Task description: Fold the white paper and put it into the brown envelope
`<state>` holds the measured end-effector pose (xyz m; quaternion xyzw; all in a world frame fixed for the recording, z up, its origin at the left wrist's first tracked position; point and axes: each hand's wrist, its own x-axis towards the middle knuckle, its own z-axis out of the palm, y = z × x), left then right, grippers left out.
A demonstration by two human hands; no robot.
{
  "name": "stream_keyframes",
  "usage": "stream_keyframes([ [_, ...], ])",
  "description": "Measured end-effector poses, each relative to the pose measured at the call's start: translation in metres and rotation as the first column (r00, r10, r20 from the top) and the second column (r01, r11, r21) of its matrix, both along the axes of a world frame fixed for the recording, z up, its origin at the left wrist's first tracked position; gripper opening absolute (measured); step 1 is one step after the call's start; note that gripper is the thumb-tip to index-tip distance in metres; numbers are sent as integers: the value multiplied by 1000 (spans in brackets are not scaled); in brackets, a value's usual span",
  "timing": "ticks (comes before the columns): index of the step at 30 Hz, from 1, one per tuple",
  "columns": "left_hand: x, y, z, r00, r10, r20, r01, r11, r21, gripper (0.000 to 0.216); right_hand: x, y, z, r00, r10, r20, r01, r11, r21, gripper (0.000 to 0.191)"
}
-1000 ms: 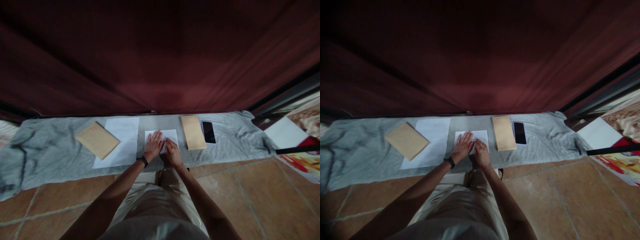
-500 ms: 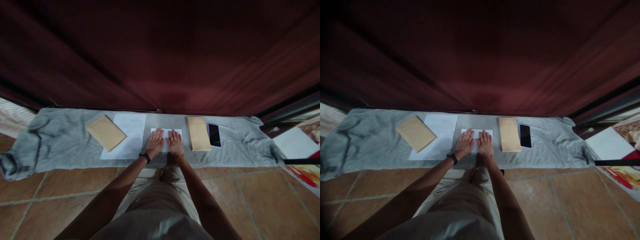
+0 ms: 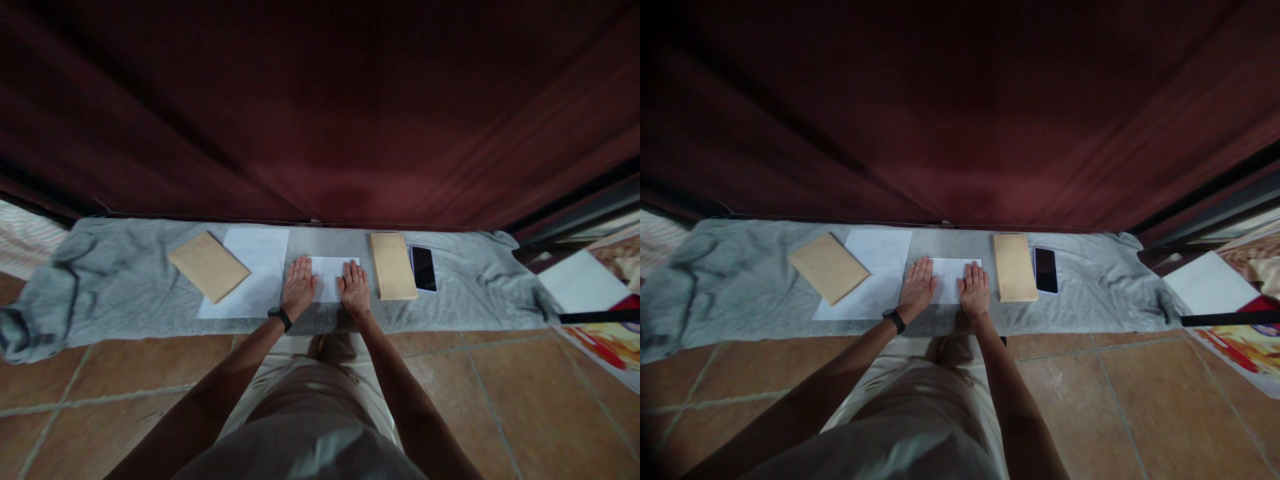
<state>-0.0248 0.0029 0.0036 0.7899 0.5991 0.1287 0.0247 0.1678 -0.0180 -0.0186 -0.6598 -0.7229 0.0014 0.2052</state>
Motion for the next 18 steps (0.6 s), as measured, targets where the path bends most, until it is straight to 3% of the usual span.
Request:
stream_keyframes([
  [7, 53, -5, 1, 983, -182, 20, 183, 981, -65, 60, 1, 0, 0, 999, 1, 39, 0, 999, -37, 56],
  [18, 28, -2, 1, 989, -148, -12, 147, 986, -77, 58, 1, 0, -5, 1000, -3, 3, 3, 1000, 20, 58],
])
